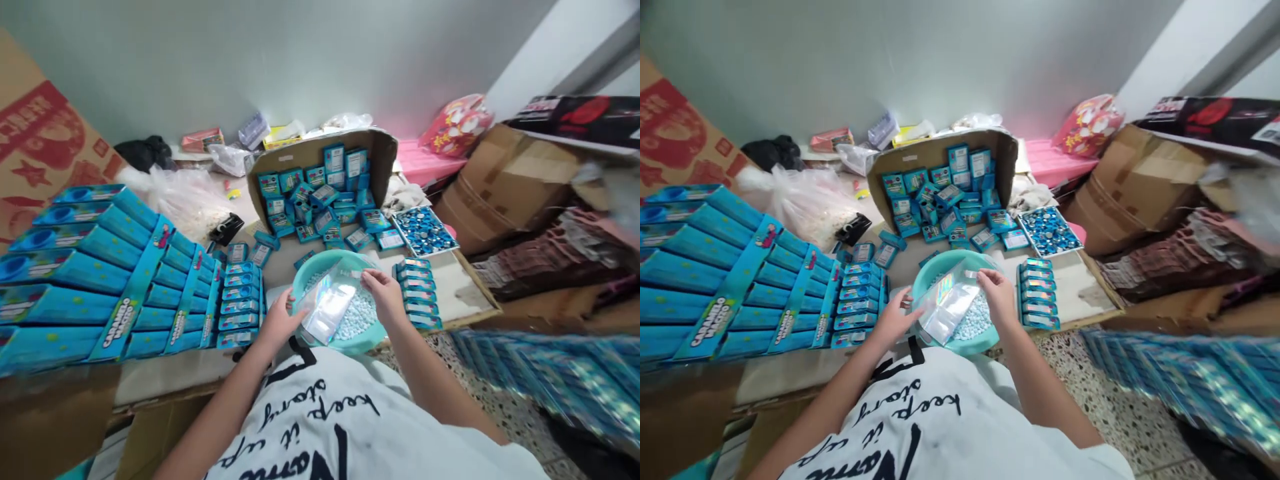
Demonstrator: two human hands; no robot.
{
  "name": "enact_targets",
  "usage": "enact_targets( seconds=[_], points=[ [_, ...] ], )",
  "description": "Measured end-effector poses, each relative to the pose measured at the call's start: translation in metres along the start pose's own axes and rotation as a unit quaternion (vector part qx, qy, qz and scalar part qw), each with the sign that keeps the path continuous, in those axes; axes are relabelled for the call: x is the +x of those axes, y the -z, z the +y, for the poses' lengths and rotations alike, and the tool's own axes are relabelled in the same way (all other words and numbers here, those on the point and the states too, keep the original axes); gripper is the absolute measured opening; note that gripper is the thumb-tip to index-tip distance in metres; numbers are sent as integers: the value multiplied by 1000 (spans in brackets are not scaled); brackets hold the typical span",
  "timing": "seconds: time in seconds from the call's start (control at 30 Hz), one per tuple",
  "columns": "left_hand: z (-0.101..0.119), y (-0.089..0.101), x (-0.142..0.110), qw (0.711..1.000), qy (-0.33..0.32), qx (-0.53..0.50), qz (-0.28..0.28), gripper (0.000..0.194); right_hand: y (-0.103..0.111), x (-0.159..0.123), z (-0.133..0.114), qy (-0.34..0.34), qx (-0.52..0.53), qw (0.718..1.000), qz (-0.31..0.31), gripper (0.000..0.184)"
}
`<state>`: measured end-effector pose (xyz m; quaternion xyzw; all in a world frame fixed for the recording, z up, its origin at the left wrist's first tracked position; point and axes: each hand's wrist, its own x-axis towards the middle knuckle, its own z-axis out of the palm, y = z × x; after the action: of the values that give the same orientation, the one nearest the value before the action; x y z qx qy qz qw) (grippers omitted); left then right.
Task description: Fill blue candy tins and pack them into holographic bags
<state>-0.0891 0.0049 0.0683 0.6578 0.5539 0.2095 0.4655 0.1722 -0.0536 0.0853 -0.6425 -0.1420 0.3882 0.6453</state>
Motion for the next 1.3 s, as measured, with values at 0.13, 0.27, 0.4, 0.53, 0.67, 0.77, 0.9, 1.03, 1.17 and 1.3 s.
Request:
enact_targets(
  seconds=[0.13, 0.27, 0.4, 0.53, 0.67, 0.77, 0.9, 1.03, 1.17, 1.3],
  points=[
    [10, -12, 9, 991, -95, 85, -41, 25, 41, -5, -3, 11, 29, 997, 69, 47],
    [31, 6, -6, 970, -198, 138, -26, 11, 56, -12, -9, 21, 80, 992, 92, 62],
    [37, 32, -21, 890, -353, 290, -5, 18, 50, -15, 1, 34, 17, 999, 37, 57],
    [26, 41, -30, 844, -384, 368, -67, 21, 35, -14, 25, 25, -68, 995, -72, 51],
    [16, 42, -44, 852, -379, 343, -111, 30, 26, -6, 39, 28, -133, 977, -165, 46],
    [10, 45, -52, 870, -370, 304, -116, 36, 24, 1, 42, 49, -169, 967, -183, 45],
    [5, 48, -55, 902, -327, 267, -90, 35, 23, 4, 47, 69, -197, 958, -196, 43],
    [5, 47, -57, 921, -288, 250, -82, 31, 23, 0, 55, 56, -213, 950, -220, 44],
    [6, 43, -62, 929, -275, 235, -76, 33, 21, -3, 62, 45, -240, 946, -213, 44],
    [6, 42, -66, 938, -263, 216, -67, 36, 18, -1, 69, 46, -281, 937, -201, 42]
  ],
)
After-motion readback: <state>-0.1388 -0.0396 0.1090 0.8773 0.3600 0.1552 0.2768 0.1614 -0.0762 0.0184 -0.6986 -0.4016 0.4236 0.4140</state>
